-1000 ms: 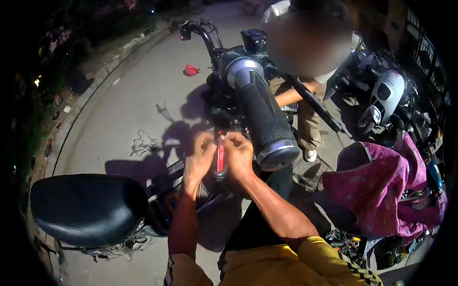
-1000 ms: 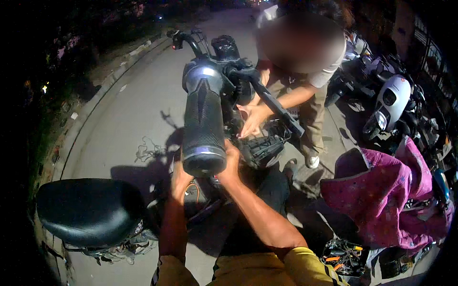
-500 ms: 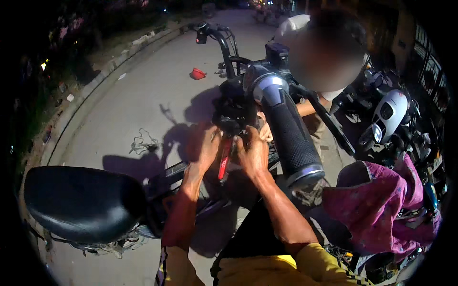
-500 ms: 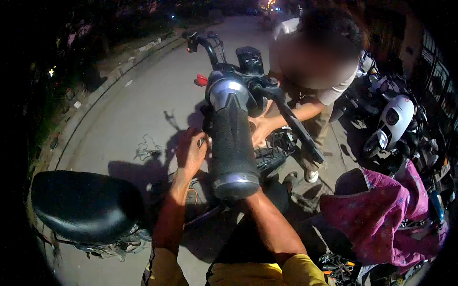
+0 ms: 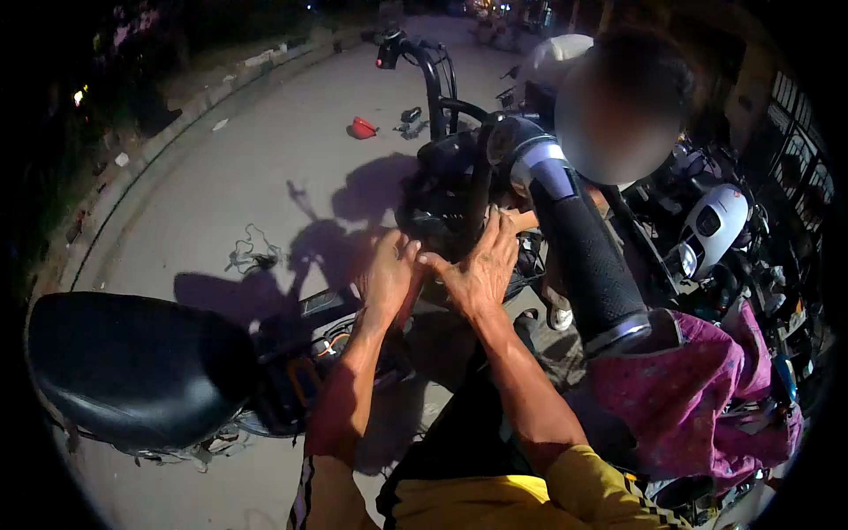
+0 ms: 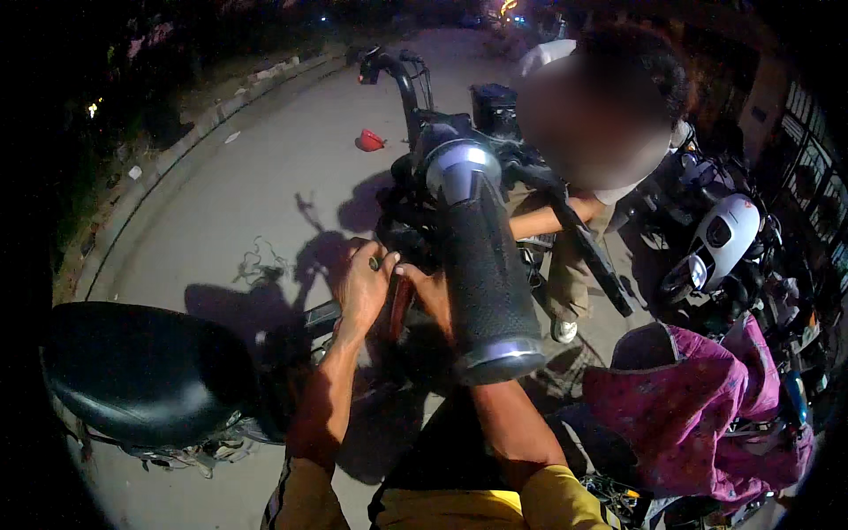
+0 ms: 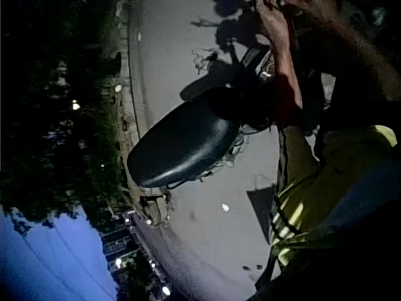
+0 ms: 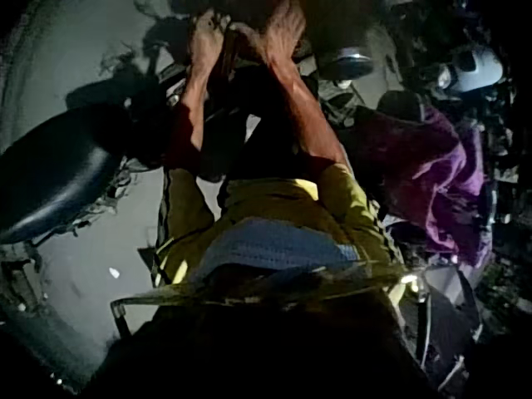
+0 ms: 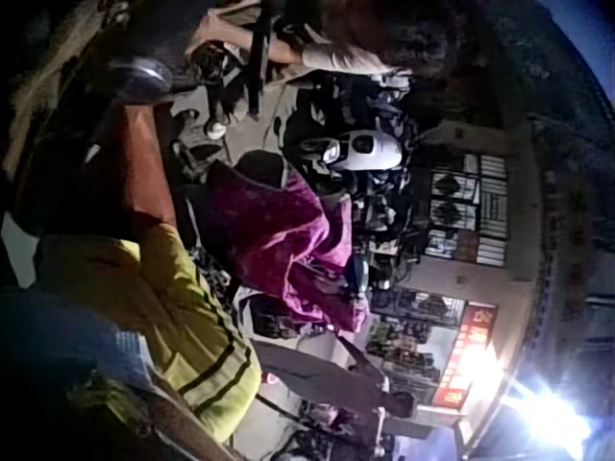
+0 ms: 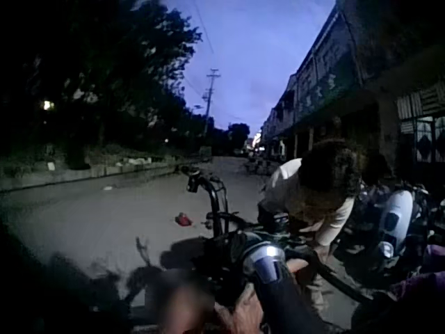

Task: The person repairs a motorcycle by manipulating wires and applying tape to them.

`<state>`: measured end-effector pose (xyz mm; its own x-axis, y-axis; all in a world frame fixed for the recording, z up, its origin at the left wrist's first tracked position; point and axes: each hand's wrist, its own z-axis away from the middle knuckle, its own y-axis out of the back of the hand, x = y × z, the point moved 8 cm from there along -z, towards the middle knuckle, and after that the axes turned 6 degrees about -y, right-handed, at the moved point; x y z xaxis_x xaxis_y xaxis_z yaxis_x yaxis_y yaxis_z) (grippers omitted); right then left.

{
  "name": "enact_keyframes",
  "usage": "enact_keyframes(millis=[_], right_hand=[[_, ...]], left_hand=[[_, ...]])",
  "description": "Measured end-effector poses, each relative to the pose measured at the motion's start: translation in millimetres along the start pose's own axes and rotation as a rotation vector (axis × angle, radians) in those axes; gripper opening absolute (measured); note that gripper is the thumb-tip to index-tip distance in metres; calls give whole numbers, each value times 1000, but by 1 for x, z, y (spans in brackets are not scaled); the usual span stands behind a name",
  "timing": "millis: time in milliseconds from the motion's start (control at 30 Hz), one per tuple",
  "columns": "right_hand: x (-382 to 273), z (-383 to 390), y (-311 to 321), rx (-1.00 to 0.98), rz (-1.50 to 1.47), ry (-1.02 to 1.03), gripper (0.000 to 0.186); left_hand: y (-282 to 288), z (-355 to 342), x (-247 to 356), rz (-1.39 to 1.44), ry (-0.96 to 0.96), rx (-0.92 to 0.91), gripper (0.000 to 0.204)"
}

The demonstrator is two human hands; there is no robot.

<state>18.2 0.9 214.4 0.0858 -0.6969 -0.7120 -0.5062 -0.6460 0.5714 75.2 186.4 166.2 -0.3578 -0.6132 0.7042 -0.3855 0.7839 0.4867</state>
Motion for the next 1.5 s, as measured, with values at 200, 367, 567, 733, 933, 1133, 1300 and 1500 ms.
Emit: enact_keyframes(millis=[200,367,567,733,933,1133,1300,1500], right_hand=[[10,-11,-17,75,121,84,150],[23,-19,-21,117,68,-8,145],[28,-24,-27,193,122,-6,138],[33,-28,-29,180,186,46,139],[29,-27,-28,256,234,116,142],[34,-28,-30,237,241,74,139],[30,-26,-29,250,213,142,138],[31,-30,-29,233,249,105,138]], left_hand=[[-3,0,-4,-7,76,42,38],[2,0,2,-10,80,37,38],[-4,-8,-10,32,102,-72,37],[-4,-27,-27,64,-35,-214,42],[7,-48,-41,400,-96,-346,45],[4,-71,-47,514,-116,-494,55],[-5,-84,-74,366,5,-464,51],[-7,-85,-58,319,-302,-371,50]])
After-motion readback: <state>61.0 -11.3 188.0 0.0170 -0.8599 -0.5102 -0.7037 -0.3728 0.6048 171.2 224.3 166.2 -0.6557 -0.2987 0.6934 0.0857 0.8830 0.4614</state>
